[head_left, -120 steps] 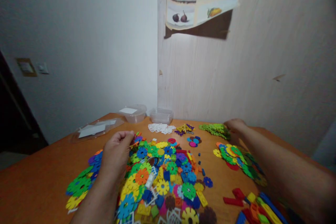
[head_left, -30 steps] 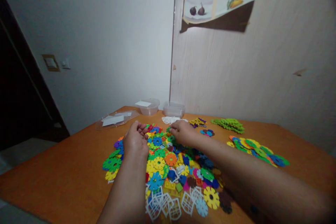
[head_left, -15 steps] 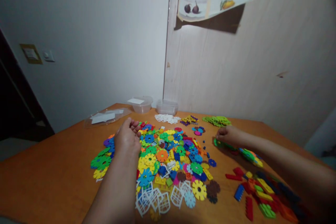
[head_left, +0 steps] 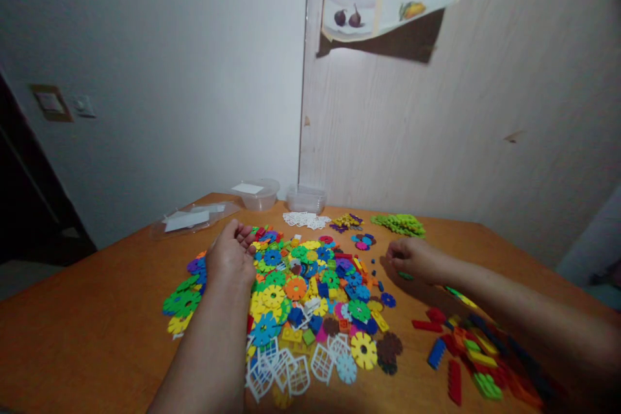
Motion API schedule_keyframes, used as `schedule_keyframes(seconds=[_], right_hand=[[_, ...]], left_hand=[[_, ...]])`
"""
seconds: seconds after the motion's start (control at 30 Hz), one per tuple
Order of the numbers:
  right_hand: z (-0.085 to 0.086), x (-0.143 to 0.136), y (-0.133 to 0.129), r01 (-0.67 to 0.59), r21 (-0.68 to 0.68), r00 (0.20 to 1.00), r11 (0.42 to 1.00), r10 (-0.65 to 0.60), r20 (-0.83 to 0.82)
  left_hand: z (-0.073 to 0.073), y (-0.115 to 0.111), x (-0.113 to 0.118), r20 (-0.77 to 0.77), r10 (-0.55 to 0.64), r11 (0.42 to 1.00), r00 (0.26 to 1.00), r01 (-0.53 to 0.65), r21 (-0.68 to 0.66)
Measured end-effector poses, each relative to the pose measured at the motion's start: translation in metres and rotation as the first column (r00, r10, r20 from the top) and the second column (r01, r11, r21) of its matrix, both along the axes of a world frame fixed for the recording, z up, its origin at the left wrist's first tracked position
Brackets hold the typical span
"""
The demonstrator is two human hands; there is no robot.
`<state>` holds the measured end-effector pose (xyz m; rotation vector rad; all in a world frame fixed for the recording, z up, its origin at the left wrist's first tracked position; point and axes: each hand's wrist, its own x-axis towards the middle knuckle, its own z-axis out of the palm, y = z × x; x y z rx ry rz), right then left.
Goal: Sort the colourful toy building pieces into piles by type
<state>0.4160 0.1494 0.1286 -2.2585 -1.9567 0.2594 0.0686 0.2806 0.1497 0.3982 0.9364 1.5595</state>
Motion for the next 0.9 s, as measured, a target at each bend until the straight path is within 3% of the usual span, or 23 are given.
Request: schedule_keyframes(seconds=[0.17,0.47,0.7,0.9], right_hand=[[-0.011,-0.023,-0.005,-0.024,-0.118,0.97,0.993,-0.005,-0.243],[-0.004,-0.04,-0.012,-0.059,-0.161,0.98,0.985,0.026,-0.197],[0.006,-0.034,-0.045,-0.007,-0.114,0.95,0.993,-0.029,-0.31],[0.016,-0.038,-0.08,-0.137,-0.152,0.933,0.979,0.076,-0.352]], left_hand=[[0.0,0.001,0.0,0.004,-0.005,1.0,1.0,0.005,0.001],[0.004,-0.001,0.002,-0.02,-0.006,1.0,1.0,0.006,-0.016],[0.004,-0.001,0.002,-0.042,-0.015,1.0,0.999,0.015,0.003],[0.005,-0.001,0.002,-0.067,-0.008,1.0,0.998,0.008,-0.001]])
